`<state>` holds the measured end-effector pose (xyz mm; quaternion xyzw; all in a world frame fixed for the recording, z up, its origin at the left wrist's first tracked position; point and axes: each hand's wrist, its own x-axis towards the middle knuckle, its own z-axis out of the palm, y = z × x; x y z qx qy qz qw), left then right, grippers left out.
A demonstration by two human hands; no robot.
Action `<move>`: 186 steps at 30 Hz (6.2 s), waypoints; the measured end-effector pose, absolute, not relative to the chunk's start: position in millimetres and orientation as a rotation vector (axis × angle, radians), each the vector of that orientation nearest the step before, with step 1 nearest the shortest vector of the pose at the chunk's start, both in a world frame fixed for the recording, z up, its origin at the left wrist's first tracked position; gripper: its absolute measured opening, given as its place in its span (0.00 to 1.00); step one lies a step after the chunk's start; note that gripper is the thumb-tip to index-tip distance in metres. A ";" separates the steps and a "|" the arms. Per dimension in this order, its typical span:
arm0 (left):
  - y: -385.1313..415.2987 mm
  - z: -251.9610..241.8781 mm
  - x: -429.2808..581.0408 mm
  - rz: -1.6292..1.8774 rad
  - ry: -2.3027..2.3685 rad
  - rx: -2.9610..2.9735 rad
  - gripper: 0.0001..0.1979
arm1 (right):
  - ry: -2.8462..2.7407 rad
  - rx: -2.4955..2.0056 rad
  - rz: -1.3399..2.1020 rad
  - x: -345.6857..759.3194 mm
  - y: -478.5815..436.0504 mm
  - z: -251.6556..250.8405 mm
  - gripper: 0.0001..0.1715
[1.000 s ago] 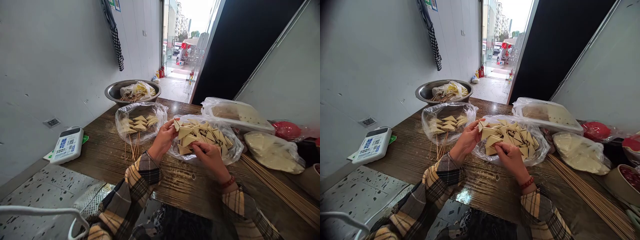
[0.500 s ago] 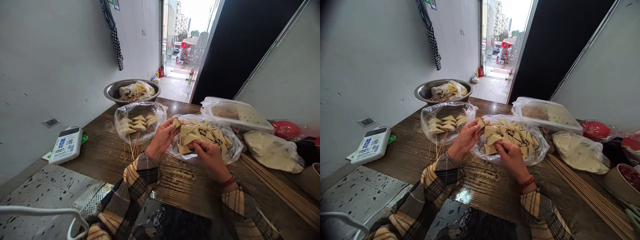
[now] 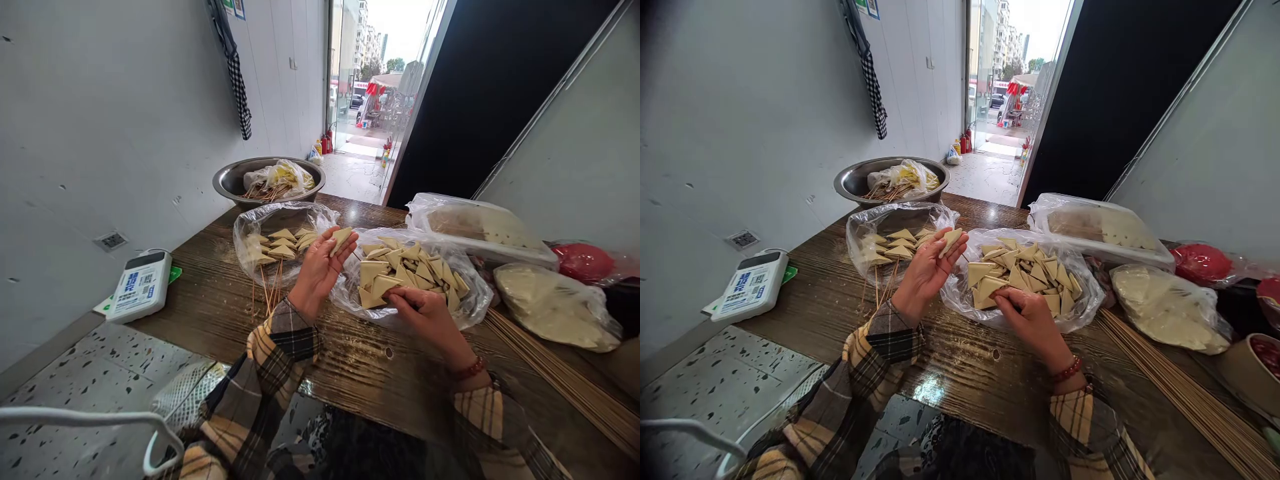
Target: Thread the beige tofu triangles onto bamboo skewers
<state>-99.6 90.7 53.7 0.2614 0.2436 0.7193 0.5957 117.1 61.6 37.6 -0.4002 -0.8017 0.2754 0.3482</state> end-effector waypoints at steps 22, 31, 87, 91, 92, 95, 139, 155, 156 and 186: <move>86.0 57.2 -95.4 1.658 0.556 0.628 0.11 | -2.071 -1.062 0.679 116.0 60.8 38.6 0.15; 86.2 58.3 -95.6 1.662 0.557 0.617 0.10 | -2.073 -1.046 0.684 116.4 60.9 37.5 0.16; 78.0 61.4 -87.3 1.628 0.617 0.686 0.12 | -1.992 -1.085 0.617 106.4 58.4 24.8 0.15; 77.3 60.8 -84.2 1.643 0.613 0.676 0.10 | -1.980 -1.084 0.612 105.4 59.2 19.5 0.16; 77.3 60.3 -83.5 1.645 0.612 0.675 0.10 | -1.977 -1.084 0.610 105.3 59.5 18.4 0.16; 77.4 58.4 -81.8 1.643 0.601 0.675 0.10 | -1.980 -1.093 0.607 105.4 60.0 16.2 0.16; 77.5 52.7 -70.7 1.506 0.589 0.712 0.14 | -1.906 -1.149 0.666 100.1 58.4 17.5 0.18; 74.0 54.9 -74.0 1.378 0.551 0.729 0.14 | -1.899 -1.130 0.756 97.8 57.6 18.9 0.19; 73.9 54.8 -73.9 1.372 0.549 0.743 0.14 | -1.901 -1.128 0.770 97.8 57.7 18.6 0.19; 80.6 42.5 -75.4 1.512 0.546 0.582 0.14 | -1.958 -1.207 0.494 113.9 66.4 22.8 0.17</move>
